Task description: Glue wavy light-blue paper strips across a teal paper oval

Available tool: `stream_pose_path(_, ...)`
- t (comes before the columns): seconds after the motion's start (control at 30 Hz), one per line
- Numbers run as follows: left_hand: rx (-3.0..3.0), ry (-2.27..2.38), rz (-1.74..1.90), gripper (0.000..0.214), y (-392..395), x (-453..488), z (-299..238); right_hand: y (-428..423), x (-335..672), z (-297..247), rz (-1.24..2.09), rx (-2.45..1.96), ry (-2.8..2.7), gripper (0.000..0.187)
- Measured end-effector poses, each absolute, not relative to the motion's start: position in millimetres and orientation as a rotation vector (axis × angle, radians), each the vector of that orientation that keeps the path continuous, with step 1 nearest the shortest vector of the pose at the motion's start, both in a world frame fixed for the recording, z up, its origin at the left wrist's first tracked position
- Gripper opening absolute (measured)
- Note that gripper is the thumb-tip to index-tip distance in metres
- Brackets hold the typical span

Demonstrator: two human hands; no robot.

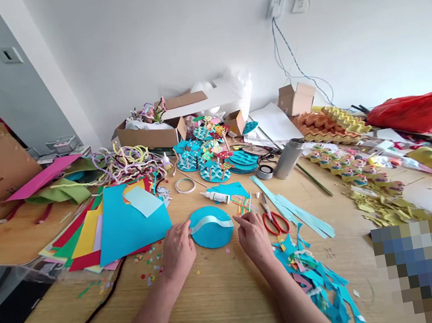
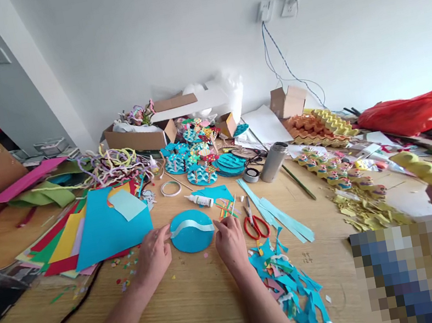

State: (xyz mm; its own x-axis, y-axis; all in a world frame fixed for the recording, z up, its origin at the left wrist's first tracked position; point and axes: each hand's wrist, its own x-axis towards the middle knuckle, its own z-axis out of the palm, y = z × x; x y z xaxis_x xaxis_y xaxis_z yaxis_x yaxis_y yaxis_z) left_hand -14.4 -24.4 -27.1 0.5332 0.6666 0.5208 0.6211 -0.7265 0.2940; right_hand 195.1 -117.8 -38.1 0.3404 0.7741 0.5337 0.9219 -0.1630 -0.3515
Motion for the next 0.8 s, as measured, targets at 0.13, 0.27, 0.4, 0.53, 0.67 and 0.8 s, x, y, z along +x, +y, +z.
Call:
stream_pose_path(0.13,2.713,1.145,0.93,0.05,-24.5,-14.5,-29.4,-117.4,193.5,-39.2,-0.313,-1.99,-1.534,0.038)
stream_pose_path(0.27,2.735,1.154,0.895,0.05,-24.4,-14.2,-29.9,-116.9,190.3,-38.9,-0.317,-2.007,-1.578,0.036)
stream_pose_path(0.4,2.742,1.158,0.863,0.049,-24.8,-13.8,-29.3,-116.5,188.3,-39.3,-0.314,-2.02,-1.616,0.033)
stream_pose_path(0.53,2.739,1.171,0.829,0.049,-25.3,-13.7,-29.0,-116.0,188.0,-41.4,-0.304,-2.036,-1.627,0.033)
stream_pose_path(0.67,2.746,1.17,0.788,0.049,-25.5,-13.8,-28.7,-115.6,188.9,-44.4,-0.271,-2.037,-1.637,0.032)
stream_pose_path(0.8,2.765,1.171,0.742,0.049,-25.6,-13.8,-28.4,-115.3,190.4,-45.8,-0.234,-2.033,-1.636,0.032)
